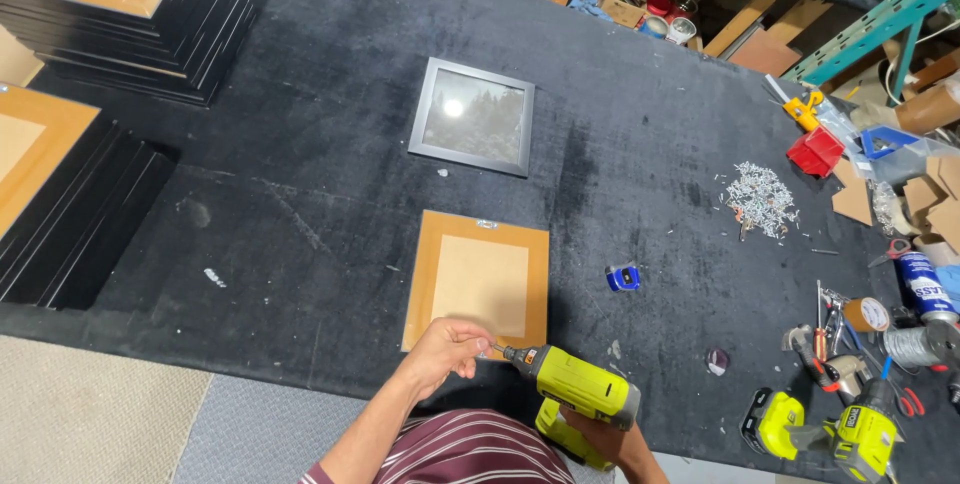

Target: The person is assembling picture frames by placing the backings and securing them with screws using a power drill.

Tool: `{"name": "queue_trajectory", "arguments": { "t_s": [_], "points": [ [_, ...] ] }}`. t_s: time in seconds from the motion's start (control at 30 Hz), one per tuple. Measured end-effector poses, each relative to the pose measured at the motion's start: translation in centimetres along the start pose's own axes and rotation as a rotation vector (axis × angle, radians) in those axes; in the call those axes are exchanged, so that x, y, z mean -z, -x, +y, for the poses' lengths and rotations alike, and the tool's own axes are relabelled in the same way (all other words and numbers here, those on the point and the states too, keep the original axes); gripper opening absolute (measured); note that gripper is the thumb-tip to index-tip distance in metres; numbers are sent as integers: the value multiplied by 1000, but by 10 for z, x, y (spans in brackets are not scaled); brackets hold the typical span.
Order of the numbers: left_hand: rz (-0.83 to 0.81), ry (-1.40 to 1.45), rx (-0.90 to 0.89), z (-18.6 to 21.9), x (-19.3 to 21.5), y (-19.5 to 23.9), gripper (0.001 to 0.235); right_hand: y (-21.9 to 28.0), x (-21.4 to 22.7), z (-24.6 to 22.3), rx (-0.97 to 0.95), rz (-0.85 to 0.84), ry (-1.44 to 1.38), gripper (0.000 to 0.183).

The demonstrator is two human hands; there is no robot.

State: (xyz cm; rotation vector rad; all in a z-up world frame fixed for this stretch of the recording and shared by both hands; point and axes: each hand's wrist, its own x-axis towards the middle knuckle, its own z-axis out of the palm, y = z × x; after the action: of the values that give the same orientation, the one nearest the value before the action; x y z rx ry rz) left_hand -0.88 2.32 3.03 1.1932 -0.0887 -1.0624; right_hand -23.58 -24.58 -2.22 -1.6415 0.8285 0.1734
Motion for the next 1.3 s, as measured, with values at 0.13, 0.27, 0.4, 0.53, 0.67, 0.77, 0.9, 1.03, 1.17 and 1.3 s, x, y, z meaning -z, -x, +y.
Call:
{"name": "queue_trajectory", "arguments": {
  "t_s": [0.13, 0.27, 0.4, 0.53, 0.67, 0.77, 0.9, 1.03, 1.17, 1.3],
  "points": [
    [-27, -30, 17, 0, -1, 4, 13, 7, 2, -8, -23, -21, 56, 61],
    [-30, -57, 10, 12, -9, 15, 17, -16, 22, 53, 642, 93, 362, 84],
    [28, -225, -143, 4, -11, 13, 23, 7, -13, -33, 324, 73, 294, 62],
    [23, -396, -230, -19, -5, -7, 33, 22, -31, -78, 190, 33, 100, 52],
    [-137, -142, -200, -61, 16, -39, 36, 35, -46, -134, 323, 90, 339, 32],
    [-279, -309, -152, -41, 22, -29, 42, 33, -48, -153, 158, 93, 585, 41],
    [-411, -457, -36, -43, 33, -38, 48, 29, -64, -186, -63, 18, 920, 52],
    [-427, -474, 37, -74, 46, -58, 52, 19, -78, -203, -155, -48, 1079, 59],
    [-398, -473, 73, -84, 49, -59, 59, 14, -84, -205, -141, -90, 1126, 63],
    [-394, -524, 84, -89, 49, -62, 60, 13, -87, -209, -113, -120, 1117, 57]
  ]
}}
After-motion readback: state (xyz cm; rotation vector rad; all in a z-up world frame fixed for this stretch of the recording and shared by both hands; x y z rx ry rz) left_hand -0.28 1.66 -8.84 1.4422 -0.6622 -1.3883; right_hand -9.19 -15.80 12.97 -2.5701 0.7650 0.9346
